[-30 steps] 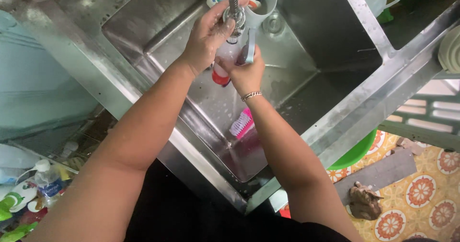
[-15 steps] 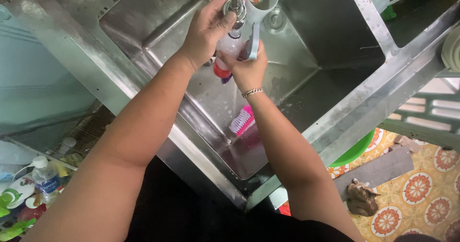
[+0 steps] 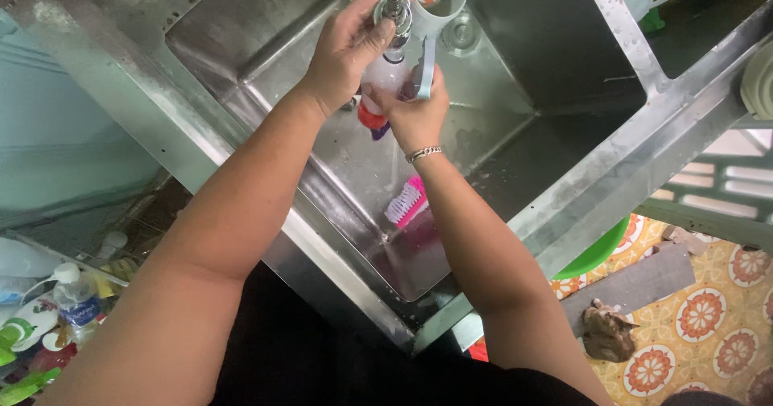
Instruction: Scrubbing a stainless steel sink with a brush and cleaning a spray bottle.
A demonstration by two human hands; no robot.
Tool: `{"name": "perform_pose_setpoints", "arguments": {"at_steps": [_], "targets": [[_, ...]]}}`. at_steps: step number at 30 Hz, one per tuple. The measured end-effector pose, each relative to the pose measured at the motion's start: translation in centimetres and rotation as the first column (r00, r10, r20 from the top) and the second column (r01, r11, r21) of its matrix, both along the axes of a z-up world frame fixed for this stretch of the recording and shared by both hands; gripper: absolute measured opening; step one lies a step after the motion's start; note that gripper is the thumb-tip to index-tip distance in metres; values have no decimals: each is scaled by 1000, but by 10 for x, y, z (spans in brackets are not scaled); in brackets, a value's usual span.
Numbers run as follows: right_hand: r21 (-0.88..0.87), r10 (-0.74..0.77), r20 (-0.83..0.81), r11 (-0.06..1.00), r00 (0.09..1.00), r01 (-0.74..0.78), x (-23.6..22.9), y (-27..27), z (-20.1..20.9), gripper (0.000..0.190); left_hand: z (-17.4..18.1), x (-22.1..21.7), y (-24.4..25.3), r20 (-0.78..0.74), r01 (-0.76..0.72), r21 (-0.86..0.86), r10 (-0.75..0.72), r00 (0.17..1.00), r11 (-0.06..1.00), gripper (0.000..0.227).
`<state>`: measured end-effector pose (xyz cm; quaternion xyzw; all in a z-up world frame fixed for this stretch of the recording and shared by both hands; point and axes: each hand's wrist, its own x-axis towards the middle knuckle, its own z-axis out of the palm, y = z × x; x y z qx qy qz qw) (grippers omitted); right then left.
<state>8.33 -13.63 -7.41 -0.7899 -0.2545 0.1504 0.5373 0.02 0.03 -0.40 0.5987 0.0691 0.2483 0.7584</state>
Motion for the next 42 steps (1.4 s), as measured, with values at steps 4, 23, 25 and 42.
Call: {"name": "perform_pose_setpoints", "arguments": {"at_steps": [4, 23, 25, 42], "targets": [[38, -6, 35, 999, 999, 4, -1, 1, -2, 61, -1, 0, 2, 15, 9, -7, -9, 1000, 1000, 56], [110, 9, -66, 994, 998, -1, 1, 2, -1, 58, 3, -1, 3, 6, 15, 13, -15, 1000, 1000, 55], [105, 7, -52, 995, 999, -1, 1, 2, 0, 57, 3, -1, 3, 7, 16, 10, -16, 1000, 1000, 55], [358, 22, -167, 933, 986, 40, 23, 0, 22, 62, -10, 4, 57, -114, -203, 145, 220, 969, 968, 44]]}}
